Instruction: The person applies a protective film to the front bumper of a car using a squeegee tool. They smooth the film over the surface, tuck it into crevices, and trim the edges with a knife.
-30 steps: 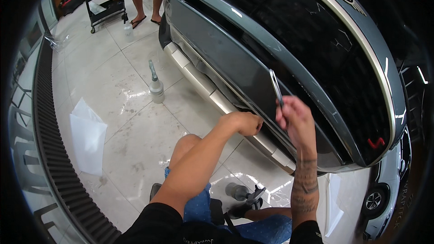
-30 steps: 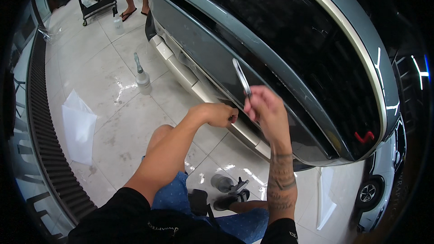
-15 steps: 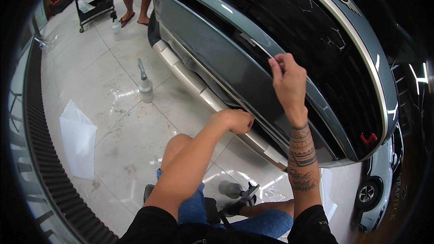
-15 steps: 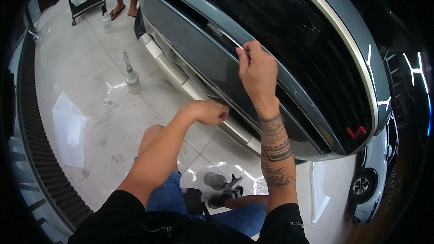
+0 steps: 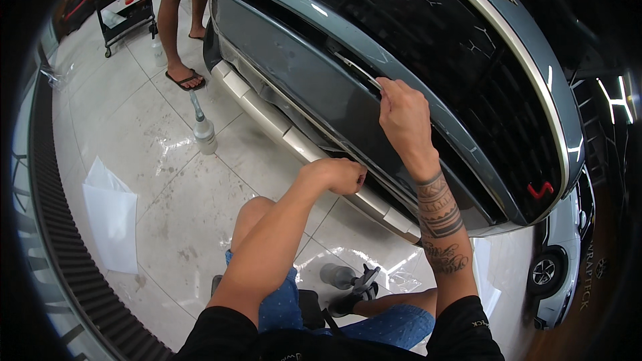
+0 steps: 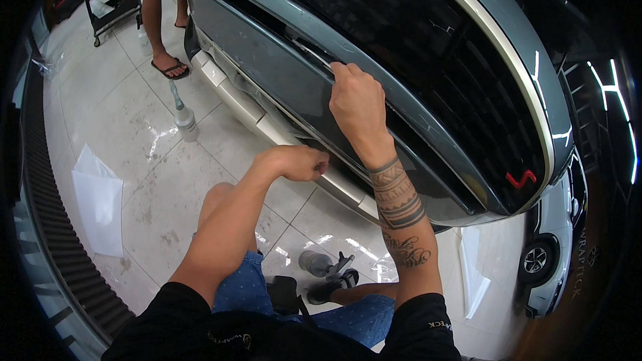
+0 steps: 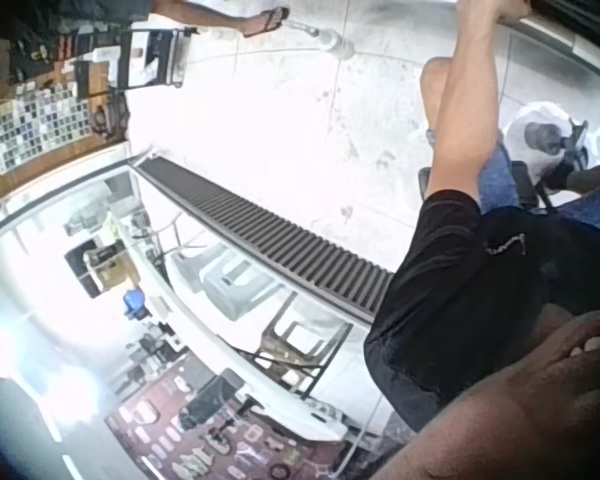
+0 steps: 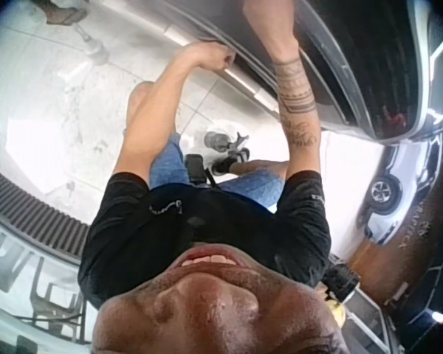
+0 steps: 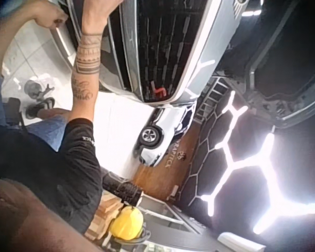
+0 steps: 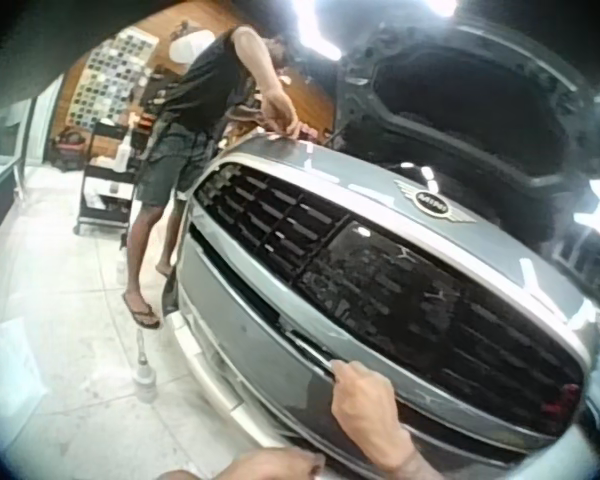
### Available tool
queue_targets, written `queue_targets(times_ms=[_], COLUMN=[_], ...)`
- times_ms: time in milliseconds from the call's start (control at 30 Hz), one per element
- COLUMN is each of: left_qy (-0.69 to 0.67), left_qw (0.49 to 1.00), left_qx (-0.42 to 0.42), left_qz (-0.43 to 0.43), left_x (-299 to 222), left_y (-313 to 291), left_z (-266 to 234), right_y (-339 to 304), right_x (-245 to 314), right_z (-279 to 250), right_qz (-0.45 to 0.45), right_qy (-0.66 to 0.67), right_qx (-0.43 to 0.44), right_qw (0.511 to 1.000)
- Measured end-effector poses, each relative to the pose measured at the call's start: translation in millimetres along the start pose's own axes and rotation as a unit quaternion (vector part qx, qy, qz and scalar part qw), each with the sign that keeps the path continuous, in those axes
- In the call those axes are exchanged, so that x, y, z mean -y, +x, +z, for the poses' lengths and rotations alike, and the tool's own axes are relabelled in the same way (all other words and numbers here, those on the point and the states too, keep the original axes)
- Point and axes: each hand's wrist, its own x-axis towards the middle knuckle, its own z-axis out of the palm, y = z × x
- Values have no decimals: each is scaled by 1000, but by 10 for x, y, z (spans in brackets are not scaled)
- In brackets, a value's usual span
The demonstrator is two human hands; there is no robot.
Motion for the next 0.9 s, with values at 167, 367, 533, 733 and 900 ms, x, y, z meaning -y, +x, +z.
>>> queue_targets(times_ms=[167,367,533,733,900], left_qy=[-4,-2,-1,-5,0], left_qw=[1000,1000,1000,1000,1000], left_qx=[2,5,6,-3,1], left_qz=[-2,-8,-13,-7,-14], left_x=[15,4,19,78,85], left_y=[-1,-24,-17,-10,-14], left_z=[-4,-28,-23,13,0], right_y=[-3,-5,40,40,-42], right_x=[2,22,30,15,-27], right_z=[-7,-11,-35,-84,-114], right_qz=[9,21,27,23,35], right_qy=[-9,-17,-59,-63,-63], right_qx=[14,4,19,38,53], right_qw=[1000,1000,998,997,996])
